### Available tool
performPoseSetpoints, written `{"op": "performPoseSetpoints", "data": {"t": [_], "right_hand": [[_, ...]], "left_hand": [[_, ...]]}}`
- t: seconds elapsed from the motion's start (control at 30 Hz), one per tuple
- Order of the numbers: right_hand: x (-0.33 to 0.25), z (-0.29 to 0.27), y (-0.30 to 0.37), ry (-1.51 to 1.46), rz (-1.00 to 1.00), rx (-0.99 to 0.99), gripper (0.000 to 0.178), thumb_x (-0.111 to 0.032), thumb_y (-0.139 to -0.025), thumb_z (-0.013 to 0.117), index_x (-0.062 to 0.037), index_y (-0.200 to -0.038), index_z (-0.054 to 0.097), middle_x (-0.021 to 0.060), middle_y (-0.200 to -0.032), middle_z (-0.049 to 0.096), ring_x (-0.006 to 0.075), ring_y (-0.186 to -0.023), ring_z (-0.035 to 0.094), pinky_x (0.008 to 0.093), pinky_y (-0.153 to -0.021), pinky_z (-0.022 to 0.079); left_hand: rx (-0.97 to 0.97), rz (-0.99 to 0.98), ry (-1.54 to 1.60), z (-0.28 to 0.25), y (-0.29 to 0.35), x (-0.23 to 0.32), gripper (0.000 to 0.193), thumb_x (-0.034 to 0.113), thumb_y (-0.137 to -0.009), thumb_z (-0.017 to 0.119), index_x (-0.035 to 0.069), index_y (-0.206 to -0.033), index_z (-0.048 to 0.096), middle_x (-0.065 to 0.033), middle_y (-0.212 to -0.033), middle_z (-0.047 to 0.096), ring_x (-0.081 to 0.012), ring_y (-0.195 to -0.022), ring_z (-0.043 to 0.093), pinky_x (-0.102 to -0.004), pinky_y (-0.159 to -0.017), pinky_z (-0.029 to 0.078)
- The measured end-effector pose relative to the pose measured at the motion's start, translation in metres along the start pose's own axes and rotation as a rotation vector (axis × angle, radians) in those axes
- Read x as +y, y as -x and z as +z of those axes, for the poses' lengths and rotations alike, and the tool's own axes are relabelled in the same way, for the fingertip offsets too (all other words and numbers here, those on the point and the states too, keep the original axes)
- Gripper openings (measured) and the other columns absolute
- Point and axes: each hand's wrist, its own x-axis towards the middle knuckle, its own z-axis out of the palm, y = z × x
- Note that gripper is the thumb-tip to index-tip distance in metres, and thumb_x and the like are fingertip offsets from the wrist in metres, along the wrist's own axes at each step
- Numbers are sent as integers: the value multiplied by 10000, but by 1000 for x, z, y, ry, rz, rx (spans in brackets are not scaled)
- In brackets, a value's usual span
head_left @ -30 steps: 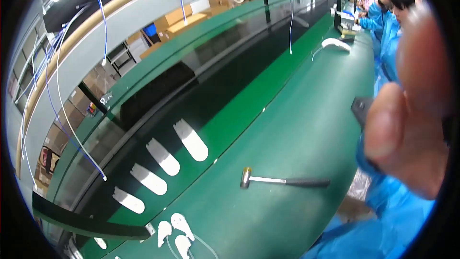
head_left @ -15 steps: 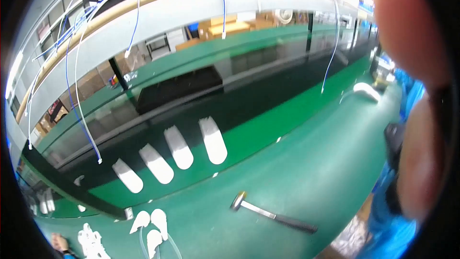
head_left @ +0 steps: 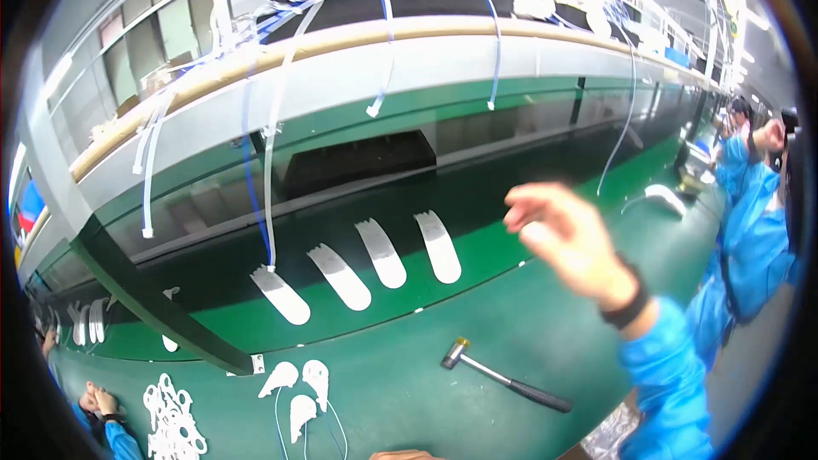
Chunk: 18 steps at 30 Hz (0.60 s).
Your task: Assembling small white plastic components on a production line using a small hammer to ensure tight fit.
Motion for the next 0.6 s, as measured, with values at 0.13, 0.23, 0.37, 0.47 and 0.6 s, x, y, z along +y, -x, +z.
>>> {"op": "performPoseSetpoints", "data": {"t": [0.13,0.23,0.37,0.47,0.6], "right_hand": [[109,22,13,279,350,40,513,-301,-852,719,8,-1231,564,100,-1058,651,183,-958,623,331,-813,518],[164,48,16,558,527,106,737,-452,-792,737,24,-1302,501,171,-1189,601,273,-1060,602,379,-911,491],[190,84,-7,763,630,116,1017,-553,-735,736,100,-1401,331,234,-1288,519,368,-1204,512,436,-985,444],[217,103,-17,901,607,147,1047,-524,-703,762,103,-1404,302,227,-1278,520,364,-1181,510,442,-947,470],[245,105,-29,856,598,230,666,-270,-724,764,16,-1245,465,203,-1129,593,398,-1059,566,473,-877,501]], "left_hand": [[112,-78,122,1,0,-26,158,128,-869,679,26,-988,699,-101,-743,635,-145,-562,565,-276,-525,439],[197,-156,181,3,7,-40,156,136,-875,677,27,-984,702,-90,-732,646,-127,-574,562,-280,-531,445],[246,-167,187,4,7,-40,161,147,-879,679,20,-975,700,-79,-733,655,-113,-595,567,-276,-550,459],[242,-172,189,4,8,-41,162,148,-875,683,17,-969,696,-87,-759,666,-122,-614,583,-274,-571,474],[248,-206,247,3,10,-40,174,154,-865,691,17,-972,689,-115,-782,681,-144,-646,626,-287,-588,491]]}}
